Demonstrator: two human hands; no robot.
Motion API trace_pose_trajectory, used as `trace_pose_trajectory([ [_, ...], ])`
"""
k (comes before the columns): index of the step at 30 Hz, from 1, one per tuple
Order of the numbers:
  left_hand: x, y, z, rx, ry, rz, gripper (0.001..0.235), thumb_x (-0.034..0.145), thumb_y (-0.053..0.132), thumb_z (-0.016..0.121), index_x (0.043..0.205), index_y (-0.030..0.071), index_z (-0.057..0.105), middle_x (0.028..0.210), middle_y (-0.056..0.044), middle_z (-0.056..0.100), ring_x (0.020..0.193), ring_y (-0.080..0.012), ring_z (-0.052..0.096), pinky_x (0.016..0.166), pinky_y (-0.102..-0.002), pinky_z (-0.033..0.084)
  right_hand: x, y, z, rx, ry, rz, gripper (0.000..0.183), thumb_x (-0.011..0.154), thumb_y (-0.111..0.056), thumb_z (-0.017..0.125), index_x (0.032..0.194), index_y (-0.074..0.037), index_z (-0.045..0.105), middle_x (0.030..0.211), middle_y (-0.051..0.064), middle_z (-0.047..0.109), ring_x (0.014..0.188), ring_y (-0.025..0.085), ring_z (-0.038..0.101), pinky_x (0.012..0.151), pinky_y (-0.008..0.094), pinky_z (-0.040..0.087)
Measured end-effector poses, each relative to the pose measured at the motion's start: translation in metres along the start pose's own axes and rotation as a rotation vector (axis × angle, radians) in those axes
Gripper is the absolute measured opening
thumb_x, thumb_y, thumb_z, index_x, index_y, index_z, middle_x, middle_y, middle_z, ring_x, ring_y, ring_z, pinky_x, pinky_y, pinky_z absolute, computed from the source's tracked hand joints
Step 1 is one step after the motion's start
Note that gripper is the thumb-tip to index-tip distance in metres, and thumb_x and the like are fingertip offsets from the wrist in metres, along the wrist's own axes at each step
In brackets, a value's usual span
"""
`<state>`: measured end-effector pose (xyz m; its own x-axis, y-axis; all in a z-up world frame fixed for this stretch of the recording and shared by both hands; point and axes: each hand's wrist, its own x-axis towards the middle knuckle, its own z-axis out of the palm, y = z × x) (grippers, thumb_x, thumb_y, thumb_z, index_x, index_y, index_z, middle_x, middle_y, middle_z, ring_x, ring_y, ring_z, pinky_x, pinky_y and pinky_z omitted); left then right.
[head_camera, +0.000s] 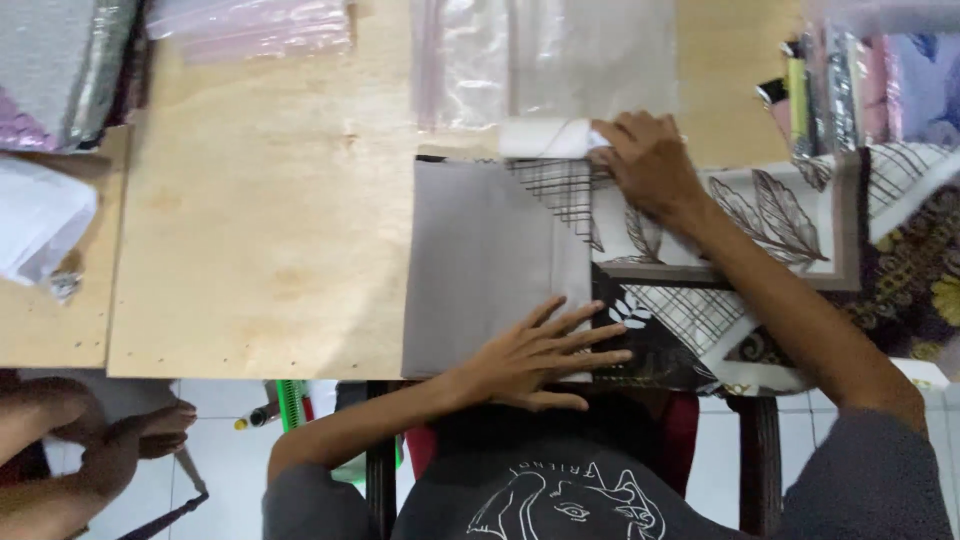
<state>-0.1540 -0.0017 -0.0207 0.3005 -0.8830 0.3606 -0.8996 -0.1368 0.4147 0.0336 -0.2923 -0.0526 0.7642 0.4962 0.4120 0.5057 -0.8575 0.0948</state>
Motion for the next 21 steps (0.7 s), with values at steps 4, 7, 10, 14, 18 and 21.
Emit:
trace_pose_trajectory([
  [4, -0.001, -0.007, -0.012, -0.053, 0.104, -0.041, 0.065, 0.105, 0.06, 0.038, 0.163, 0.031, 0.03, 0.172, -0.002, 0.029, 0.163, -0.0329, 0.018, 0.129, -0.052, 0.001, -0.012, -0.016, -0.043, 0.059, 0.125, -0.017, 0.035, 0.11, -0.033, 0.059, 0.139, -0.013, 0.065, 0.097, 0.003, 0.053, 0.087, 0.027, 0.06, 0.075, 0.043, 0.047],
  [7, -0.009, -0.002, -0.004, 0.12, 0.089, -0.072, 0.061, 0.107, 0.055, 0.038, 0.163, 0.031, 0.028, 0.171, -0.003, 0.031, 0.162, -0.0332, 0.022, 0.128, -0.058, 0.017, -0.042, -0.044, -0.073, 0.177, 0.054, 0.027, 0.027, 0.11, -0.029, 0.059, 0.13, -0.013, 0.068, 0.09, 0.003, 0.054, 0.083, 0.028, 0.062, 0.074, 0.043, 0.047],
  [10, -0.007, -0.003, -0.001, 0.184, 0.102, -0.069, 0.06, 0.106, 0.057, 0.033, 0.161, 0.032, 0.032, 0.168, -0.002, 0.038, 0.161, -0.0316, 0.025, 0.127, -0.056, 0.02, -0.059, -0.063, -0.08, 0.207, -0.072, 0.011, 0.028, 0.109, -0.027, 0.056, 0.131, -0.012, 0.065, 0.095, 0.01, 0.061, 0.089, 0.033, 0.067, 0.074, 0.045, 0.052],
  [14, -0.011, -0.007, -0.023, 0.027, 0.18, -0.008, 0.055, 0.109, 0.052, 0.037, 0.159, 0.029, 0.038, 0.168, -0.003, 0.038, 0.158, -0.0337, 0.034, 0.123, -0.054, 0.032, -0.058, -0.094, -0.053, 0.316, -0.089, -0.011, 0.035, 0.106, -0.029, 0.054, 0.136, -0.01, 0.061, 0.098, 0.01, 0.059, 0.091, 0.037, 0.068, 0.069, 0.045, 0.053],
  [18, -0.043, -0.024, -0.062, -0.004, 0.1, -0.053, 0.055, 0.108, 0.046, 0.041, 0.157, 0.022, 0.045, 0.159, -0.006, 0.05, 0.151, -0.0372, 0.041, 0.117, -0.052, 0.037, -0.014, -0.15, -0.063, 0.51, -0.009, -0.146, 0.041, 0.109, -0.027, 0.045, 0.142, -0.007, 0.058, 0.099, 0.011, 0.059, 0.091, 0.036, 0.065, 0.069, 0.044, 0.052],
  [21, -0.071, -0.036, -0.066, 0.105, 0.023, -0.107, 0.055, 0.108, 0.049, 0.042, 0.157, 0.025, 0.045, 0.157, -0.005, 0.051, 0.152, -0.037, 0.037, 0.11, -0.052, 0.037, 0.005, -0.168, -0.05, 0.382, -0.073, -0.193, 0.041, 0.11, -0.03, 0.043, 0.145, -0.014, 0.056, 0.103, 0.008, 0.057, 0.095, 0.031, 0.062, 0.074, 0.042, 0.048],
])
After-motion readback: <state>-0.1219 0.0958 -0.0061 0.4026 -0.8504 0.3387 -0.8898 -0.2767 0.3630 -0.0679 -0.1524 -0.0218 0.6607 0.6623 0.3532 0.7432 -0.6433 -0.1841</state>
